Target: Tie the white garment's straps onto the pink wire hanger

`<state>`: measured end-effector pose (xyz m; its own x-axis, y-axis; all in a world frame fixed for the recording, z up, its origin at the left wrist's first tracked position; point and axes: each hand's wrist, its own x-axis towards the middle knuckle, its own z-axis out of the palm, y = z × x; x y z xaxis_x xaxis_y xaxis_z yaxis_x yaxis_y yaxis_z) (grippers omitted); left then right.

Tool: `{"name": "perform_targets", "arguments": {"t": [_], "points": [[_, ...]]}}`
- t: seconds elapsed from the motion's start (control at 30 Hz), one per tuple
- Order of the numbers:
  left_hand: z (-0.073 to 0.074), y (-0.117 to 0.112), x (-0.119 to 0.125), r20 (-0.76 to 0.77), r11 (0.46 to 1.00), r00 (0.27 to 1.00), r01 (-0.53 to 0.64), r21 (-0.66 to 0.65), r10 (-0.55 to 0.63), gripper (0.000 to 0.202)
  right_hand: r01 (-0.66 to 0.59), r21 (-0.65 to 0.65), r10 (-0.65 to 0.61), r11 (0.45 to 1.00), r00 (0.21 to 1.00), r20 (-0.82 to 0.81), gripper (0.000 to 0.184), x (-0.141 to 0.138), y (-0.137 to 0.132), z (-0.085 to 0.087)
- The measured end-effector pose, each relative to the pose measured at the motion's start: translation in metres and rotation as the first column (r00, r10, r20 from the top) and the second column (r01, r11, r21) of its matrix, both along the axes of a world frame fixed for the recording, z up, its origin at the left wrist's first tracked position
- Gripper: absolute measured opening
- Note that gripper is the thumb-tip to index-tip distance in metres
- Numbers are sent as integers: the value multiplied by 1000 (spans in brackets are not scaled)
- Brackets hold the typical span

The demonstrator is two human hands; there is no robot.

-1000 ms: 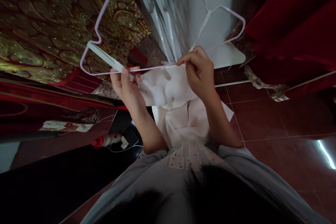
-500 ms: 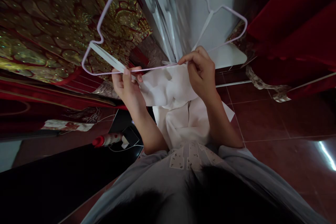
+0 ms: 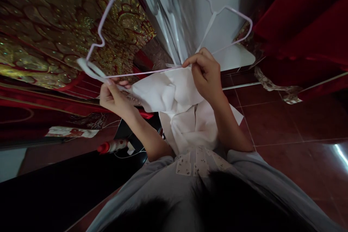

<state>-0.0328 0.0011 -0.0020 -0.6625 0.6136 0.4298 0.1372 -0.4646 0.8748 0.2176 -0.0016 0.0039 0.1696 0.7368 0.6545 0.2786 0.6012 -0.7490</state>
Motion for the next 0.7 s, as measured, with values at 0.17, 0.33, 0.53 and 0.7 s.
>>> {"name": "perform_targets", "arguments": {"t": [0.17,0.33,0.53,0.7], "points": [[19,-1,-14,409,998,911,-62,-2,58,36,16,-27,-15,1000,999,35,26,1,0,0],[28,-7,-1,536,995,840,99,-8,-79,38,-13,-4,13,1000,1000,27,24,-2,1,-3],[37,-11,36,481,900,774,426,86,-412,41,-6,-2,6,1000,997,75,25,-2,-1,1],[40,-10,49,452,887,778,455,75,-437,54,45,31,-49,999,989,142,24,5,-7,11]]}}
